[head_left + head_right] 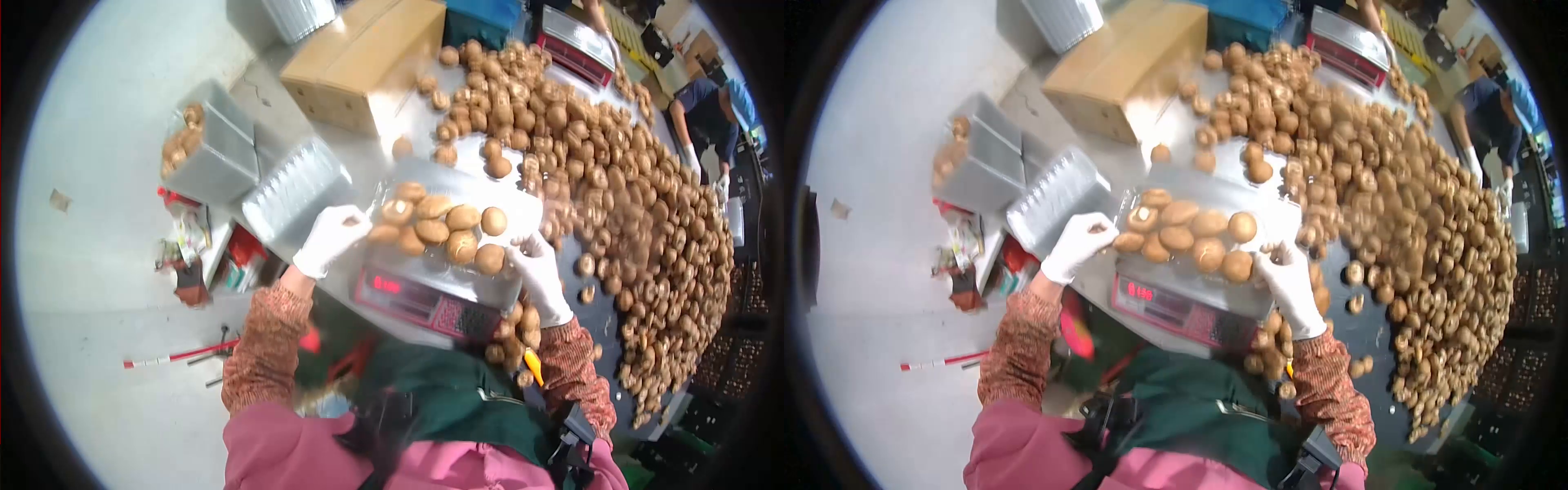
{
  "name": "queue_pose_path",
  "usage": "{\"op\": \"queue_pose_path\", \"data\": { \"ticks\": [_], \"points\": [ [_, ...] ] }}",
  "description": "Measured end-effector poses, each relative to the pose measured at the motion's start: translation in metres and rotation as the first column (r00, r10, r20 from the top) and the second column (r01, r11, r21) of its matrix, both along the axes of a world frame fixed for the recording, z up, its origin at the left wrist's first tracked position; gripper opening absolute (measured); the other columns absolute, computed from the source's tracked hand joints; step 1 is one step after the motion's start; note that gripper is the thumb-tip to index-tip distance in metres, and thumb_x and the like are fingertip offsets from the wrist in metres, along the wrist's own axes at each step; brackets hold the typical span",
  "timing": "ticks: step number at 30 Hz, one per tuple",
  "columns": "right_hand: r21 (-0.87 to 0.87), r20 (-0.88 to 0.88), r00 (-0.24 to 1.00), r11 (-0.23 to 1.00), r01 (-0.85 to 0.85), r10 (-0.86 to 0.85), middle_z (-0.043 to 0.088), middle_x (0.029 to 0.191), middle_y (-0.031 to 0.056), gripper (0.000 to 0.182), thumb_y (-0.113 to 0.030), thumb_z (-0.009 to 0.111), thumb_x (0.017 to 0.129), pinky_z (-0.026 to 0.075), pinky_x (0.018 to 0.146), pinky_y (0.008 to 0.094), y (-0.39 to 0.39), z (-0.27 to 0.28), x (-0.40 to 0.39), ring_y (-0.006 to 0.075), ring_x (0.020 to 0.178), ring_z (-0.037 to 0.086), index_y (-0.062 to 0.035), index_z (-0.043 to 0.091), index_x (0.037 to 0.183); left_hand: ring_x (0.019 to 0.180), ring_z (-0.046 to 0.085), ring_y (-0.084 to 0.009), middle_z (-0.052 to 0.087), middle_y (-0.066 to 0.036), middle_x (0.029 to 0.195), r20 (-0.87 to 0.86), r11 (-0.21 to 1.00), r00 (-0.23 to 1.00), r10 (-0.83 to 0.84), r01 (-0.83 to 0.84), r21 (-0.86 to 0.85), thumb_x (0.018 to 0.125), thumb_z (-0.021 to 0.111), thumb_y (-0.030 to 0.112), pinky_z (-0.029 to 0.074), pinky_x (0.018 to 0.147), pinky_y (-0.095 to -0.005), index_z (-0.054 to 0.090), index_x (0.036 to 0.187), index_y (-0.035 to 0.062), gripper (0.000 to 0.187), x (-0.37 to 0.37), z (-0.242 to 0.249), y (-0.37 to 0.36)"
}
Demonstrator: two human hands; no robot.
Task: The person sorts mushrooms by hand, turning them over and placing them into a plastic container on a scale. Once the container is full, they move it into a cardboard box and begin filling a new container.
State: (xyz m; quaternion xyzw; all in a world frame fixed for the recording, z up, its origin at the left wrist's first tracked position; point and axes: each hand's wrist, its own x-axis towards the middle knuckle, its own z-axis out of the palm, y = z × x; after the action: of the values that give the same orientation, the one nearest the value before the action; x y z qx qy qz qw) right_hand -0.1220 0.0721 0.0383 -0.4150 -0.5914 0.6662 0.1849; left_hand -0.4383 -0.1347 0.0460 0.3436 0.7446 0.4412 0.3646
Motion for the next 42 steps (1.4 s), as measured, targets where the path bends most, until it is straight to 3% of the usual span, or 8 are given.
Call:
{"op": "queue_pose_path", "data": {
  "ticks": [8,15,21,23,25,29,36,42],
  "points": [
    [0.029,-0.073,0.994,0.996,-0.079,0.081,0.06,0.082,0.004,0.019,-0.018,0.066,0.095,0.053,0.061,0.026,0.092,0.062,-0.184,0.0115,0.069,0.063,-0.0026,0.055,0.101,0.056,0.057,-0.0066,0.064,0.001,0.072,-0.08,0.978,0.975,0.209,-0.206,0.046,0.088,0.071,0.017,0.042,0.049,-0.0226,0.07,0.083,0.0057,0.013,-0.169,0.058,0.097],
    [-0.15,-0.308,0.951,0.988,-0.016,-0.031,0.061,0.079,0.0098,0.017,-0.014,0.061,0.096,0.053,0.048,0.0312,0.166,0.01,-0.311,0.0204,0.065,0.068,-0.0026,0.049,0.102,0.061,0.058,-0.0053,0.065,0.002,0.075,-0.068,0.881,0.879,0.472,-0.467,0.079,0.092,0.068,0.026,0.042,0.048,-0.0229,0.073,0.097,0.0063,0.021,-0.271,0.032,0.17],
    [-0.136,-0.312,0.95,0.99,-0.04,-0.005,0.061,0.118,0.0165,0.042,-0.021,0.057,0.102,0.059,0.086,0.0385,0.197,0.009,-0.349,0.0275,0.097,0.069,0.003,0.049,0.135,0.073,0.062,-0.0078,0.069,0.0,0.086,-0.129,0.929,0.937,0.325,-0.29,0.231,0.089,0.074,0.024,0.047,0.06,-0.0237,0.073,0.107,0.0024,0.028,-0.219,0.041,0.124],
    [0.05,-0.194,0.97,0.989,-0.14,0.147,0.065,0.113,0.012,0.041,-0.022,0.059,0.1,0.056,0.075,0.0325,0.166,0.037,-0.313,0.0193,0.091,0.067,0.0005,0.053,0.134,0.076,0.066,-0.0175,0.071,-0.007,0.086,-0.442,0.962,0.872,0.212,-0.107,0.25,0.085,0.076,0.022,0.051,0.068,-0.0323,0.074,0.099,0.0027,0.024,-0.197,0.018,0.091],
    [0.043,-0.194,0.954,0.974,-0.223,0.227,0.066,0.114,0.0117,0.043,-0.023,0.059,0.1,0.055,0.075,0.0303,0.137,0.04,-0.266,0.0158,0.092,0.066,0.0003,0.053,0.136,0.081,0.067,-0.0339,0.066,-0.014,0.083,-0.761,0.956,0.631,-0.15,-0.104,-0.274,0.083,0.073,0.031,0.053,0.073,-0.0438,0.074,0.089,0.0064,0.025,-0.155,0.022,0.046],
    [-0.097,-0.183,0.981,0.992,-0.085,0.066,0.068,0.11,0.0094,0.041,-0.017,0.057,0.101,0.054,0.081,0.0273,0.083,0.025,-0.15,0.0122,0.089,0.065,0.0022,0.053,0.137,0.089,0.067,-0.0331,0.065,-0.013,0.099,-0.688,0.802,0.564,-0.456,-0.075,-0.593,0.081,0.072,0.025,0.055,0.077,-0.0462,0.069,0.093,0.007,0.022,-0.091,-0.014,-0.027],
    [-0.251,-0.108,0.95,0.933,0.259,-0.293,0.069,0.111,0.0149,0.04,-0.015,0.052,0.104,0.055,0.079,0.0272,0.022,0.034,0.01,0.0164,0.088,0.068,0.0072,0.048,0.137,0.091,0.069,-0.0319,0.07,-0.012,0.09,-0.785,0.807,0.392,-0.479,-0.156,-0.57,0.078,0.063,0.011,0.056,0.077,-0.0448,0.07,0.086,0.0099,0.011,-0.093,-0.027,-0.022],
    [-0.123,-0.167,0.893,0.907,0.402,-0.419,0.07,0.113,0.0075,0.04,-0.025,0.053,0.105,0.052,0.08,0.0265,0.0,0.029,0.089,0.0136,0.089,0.068,-0.0005,0.055,0.136,0.086,0.07,-0.0374,0.073,-0.017,0.089,-0.742,0.806,0.501,-0.445,-0.137,-0.576,0.074,0.074,0.03,0.056,0.077,-0.0473,0.072,0.085,0.0086,0.024,-0.114,-0.012,-0.013]
  ]
}}
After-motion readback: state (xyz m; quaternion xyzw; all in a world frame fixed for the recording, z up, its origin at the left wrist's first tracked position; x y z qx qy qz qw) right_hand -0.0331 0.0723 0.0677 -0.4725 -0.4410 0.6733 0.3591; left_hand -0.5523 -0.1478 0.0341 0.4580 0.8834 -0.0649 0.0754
